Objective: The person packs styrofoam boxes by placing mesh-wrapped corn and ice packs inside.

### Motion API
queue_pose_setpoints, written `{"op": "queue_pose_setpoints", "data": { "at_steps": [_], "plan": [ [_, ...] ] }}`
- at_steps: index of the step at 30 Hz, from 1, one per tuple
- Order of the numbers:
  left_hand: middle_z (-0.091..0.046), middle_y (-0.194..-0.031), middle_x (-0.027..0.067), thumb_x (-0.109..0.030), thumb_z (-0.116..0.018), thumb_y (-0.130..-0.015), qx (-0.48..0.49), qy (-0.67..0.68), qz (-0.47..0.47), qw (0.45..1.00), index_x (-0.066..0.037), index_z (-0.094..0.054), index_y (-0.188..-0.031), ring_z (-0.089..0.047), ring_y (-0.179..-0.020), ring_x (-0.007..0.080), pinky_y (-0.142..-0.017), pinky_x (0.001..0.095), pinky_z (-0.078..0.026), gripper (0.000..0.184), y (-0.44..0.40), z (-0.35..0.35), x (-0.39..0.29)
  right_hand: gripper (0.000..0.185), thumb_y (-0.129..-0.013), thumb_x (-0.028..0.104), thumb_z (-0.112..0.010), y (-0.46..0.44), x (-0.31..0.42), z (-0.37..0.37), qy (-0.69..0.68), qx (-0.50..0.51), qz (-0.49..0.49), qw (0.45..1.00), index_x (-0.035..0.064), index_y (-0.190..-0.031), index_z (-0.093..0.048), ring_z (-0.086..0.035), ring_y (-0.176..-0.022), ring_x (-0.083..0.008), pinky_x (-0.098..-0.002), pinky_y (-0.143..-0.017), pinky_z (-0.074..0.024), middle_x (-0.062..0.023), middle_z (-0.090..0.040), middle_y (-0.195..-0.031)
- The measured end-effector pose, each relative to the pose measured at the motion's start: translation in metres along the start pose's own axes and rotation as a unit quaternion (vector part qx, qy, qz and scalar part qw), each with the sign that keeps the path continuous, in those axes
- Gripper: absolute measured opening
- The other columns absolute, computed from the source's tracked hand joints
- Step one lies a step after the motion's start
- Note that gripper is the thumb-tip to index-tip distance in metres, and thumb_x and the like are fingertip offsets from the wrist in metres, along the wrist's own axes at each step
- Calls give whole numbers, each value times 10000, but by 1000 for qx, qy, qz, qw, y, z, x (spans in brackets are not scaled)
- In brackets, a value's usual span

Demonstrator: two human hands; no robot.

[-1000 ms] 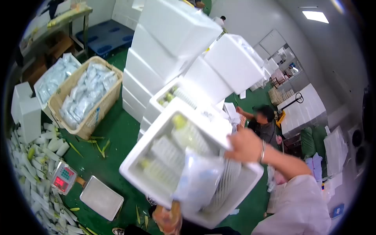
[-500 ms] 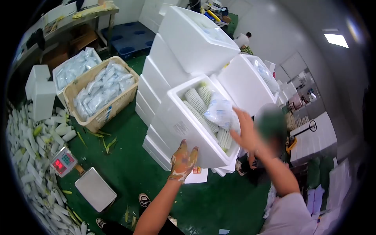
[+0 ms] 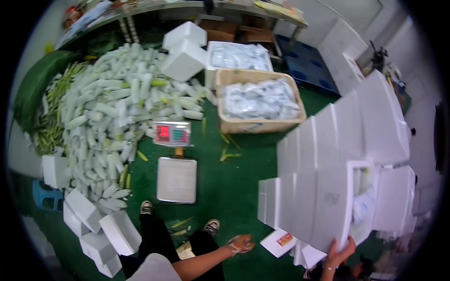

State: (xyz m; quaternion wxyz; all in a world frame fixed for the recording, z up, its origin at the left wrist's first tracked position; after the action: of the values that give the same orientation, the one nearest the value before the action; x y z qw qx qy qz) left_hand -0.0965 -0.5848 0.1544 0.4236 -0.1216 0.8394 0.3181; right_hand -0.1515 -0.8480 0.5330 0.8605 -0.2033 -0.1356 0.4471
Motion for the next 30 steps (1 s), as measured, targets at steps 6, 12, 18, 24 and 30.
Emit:
{"op": "queue_pose_setpoints", "data": {
  "at_steps": [6, 12, 18, 24, 30],
  "plan": [
    [-603, -688, 97, -416, -601, -763, -239, -381, -5, 893, -92, -628, -802, -606, -670, 266, -605, 407, -479, 327, 189, 222, 48, 723, -766, 313, -715, 0, 65, 5, 172, 94, -109, 975, -101, -1268, -401, -467, -1122, -420, -489, -994, -348, -301, -462, -1252],
    [-612, -814, 114, -268, -578, -763, -637, -191, 69, 744, -55, -608, -921, -609, -733, 272, -623, 356, -511, 266, 403, 429, 84, 490, -803, 151, -677, 133, 352, -146, -183, 390, 22, 902, -33, -1210, -477, -556, -936, -300, -404, -815, -453, -196, -577, -1082],
    [-564, -1139, 222, -374, -713, -722, -642, -74, 506, 572, 3, -397, -1292, -604, -955, 344, -781, 415, -517, 753, 597, 525, 166, 355, -810, 103, -647, 366, 713, -218, -310, 705, 202, 604, 8, -1128, -522, -629, -822, -222, -314, -747, -509, -124, -626, -929],
    [-318, -1421, 239, -444, -758, -663, -592, -70, 658, 460, 46, -197, -1417, -324, -1318, 330, -1087, 388, -293, 1060, 612, 630, 273, 292, -850, 128, -628, 525, 795, -289, -253, 823, 89, 501, 15, -1105, -542, -649, -812, -183, -281, -738, -511, -107, -653, -893],
    [-559, -1189, 179, -47, -519, -760, -779, 33, 475, 407, 15, -454, -1279, -551, -1092, 299, -890, 352, -475, 527, 692, 593, 340, 475, -816, 142, -666, 517, 765, -314, -98, 824, 185, 526, -17, -1208, -450, -631, -898, -227, -324, -779, -509, -157, -610, -1025]
  ]
}}
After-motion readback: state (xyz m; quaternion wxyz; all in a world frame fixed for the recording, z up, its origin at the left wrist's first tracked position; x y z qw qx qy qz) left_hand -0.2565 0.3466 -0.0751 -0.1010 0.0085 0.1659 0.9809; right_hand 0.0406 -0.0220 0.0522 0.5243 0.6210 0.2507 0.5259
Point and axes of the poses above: each hand's wrist, its own y-axis away from the middle knuckle, its own z-axis out of the back of the hand, x = y × z, the point moved 10 cm from there along -y, towards the middle knuckle
